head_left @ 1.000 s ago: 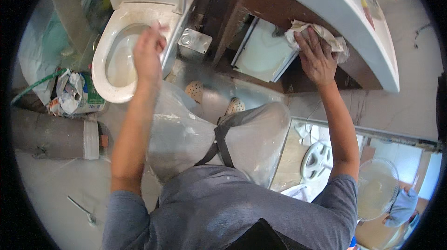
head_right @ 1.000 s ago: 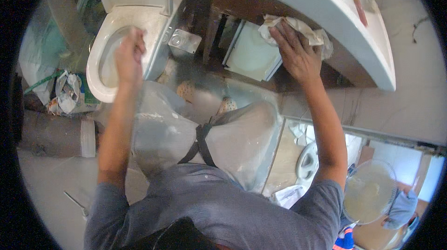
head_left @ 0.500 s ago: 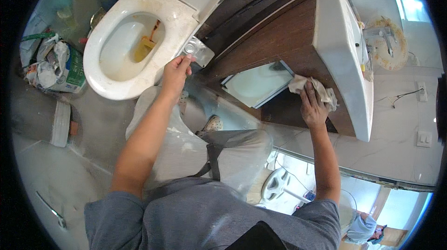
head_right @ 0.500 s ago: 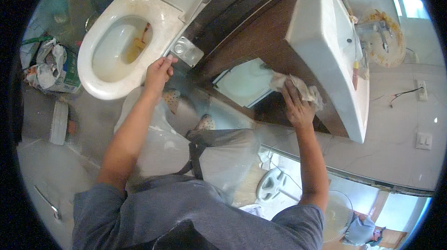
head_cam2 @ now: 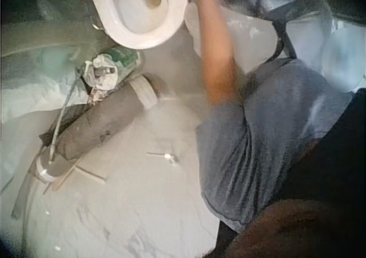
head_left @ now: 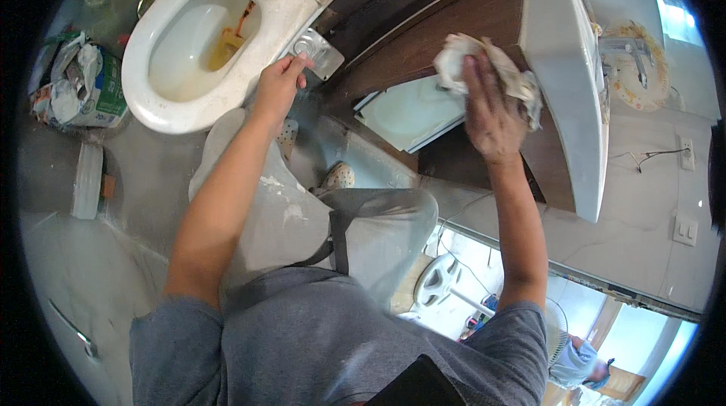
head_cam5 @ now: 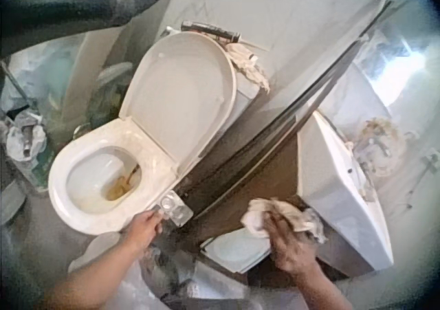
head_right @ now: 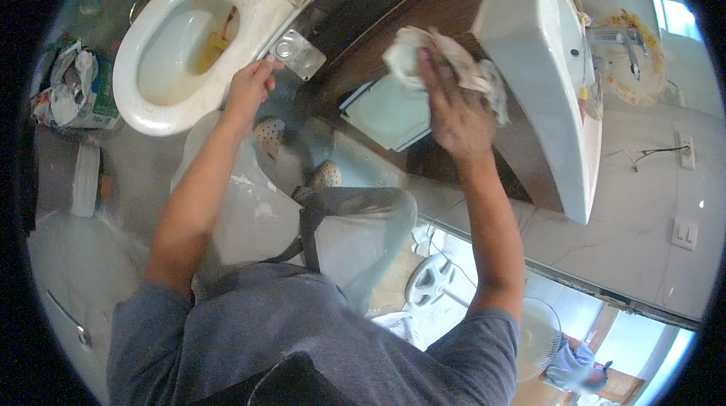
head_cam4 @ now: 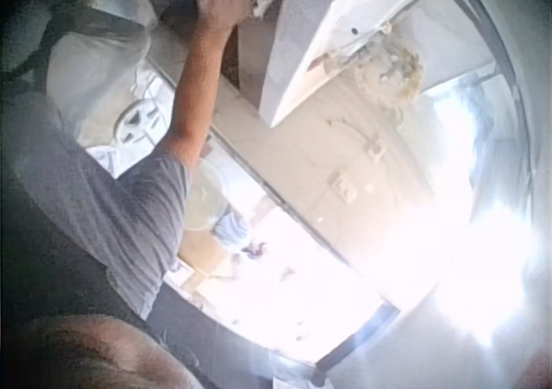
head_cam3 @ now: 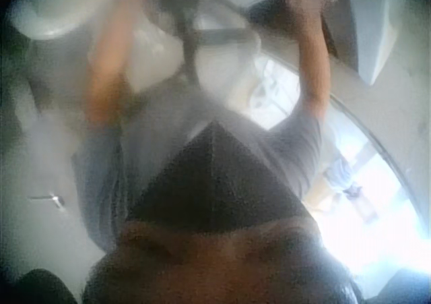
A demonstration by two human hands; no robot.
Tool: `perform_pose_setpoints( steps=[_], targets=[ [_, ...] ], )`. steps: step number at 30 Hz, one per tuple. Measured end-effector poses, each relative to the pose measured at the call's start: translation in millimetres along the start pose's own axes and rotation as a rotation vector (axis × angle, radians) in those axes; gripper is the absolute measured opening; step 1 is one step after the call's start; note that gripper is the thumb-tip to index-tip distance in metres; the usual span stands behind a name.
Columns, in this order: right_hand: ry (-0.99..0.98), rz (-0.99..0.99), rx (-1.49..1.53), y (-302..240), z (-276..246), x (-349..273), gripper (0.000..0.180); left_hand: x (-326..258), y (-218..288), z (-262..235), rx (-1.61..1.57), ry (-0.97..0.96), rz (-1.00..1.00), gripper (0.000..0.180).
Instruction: The person wipes a bathroom sink and vanity with a cloth, then moves to a cluttered room to wipe a small fan and other surfaces. They handle a cloth, a fan, and a small metal sheet during the cleaning process.
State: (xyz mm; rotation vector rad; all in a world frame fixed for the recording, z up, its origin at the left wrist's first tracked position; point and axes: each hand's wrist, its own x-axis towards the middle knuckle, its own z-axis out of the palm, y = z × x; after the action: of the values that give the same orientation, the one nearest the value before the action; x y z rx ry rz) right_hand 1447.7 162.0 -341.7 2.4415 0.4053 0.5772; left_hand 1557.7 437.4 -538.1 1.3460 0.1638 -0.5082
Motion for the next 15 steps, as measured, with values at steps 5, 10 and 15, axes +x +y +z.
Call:
perform_pose_setpoints(
  steps=[5,10,15],
  targets=[
    [0.037,0.073,0.011,38.3,3.3,-79.0,0.054,-1.4,-2.1,2.0,-0.031,-0.022,-0.006,0.038],
    [0.106,0.081,0.142,21.2,8.0,-52.5,0.048,3.4,-10.3,7.0,-0.013,-0.082,0.039,0.042],
    [0.31,-0.114,0.557,-31.0,45.5,16.5,0.046,-1.5,-13.3,5.7,0.076,-0.112,0.114,0.039]
  ],
)
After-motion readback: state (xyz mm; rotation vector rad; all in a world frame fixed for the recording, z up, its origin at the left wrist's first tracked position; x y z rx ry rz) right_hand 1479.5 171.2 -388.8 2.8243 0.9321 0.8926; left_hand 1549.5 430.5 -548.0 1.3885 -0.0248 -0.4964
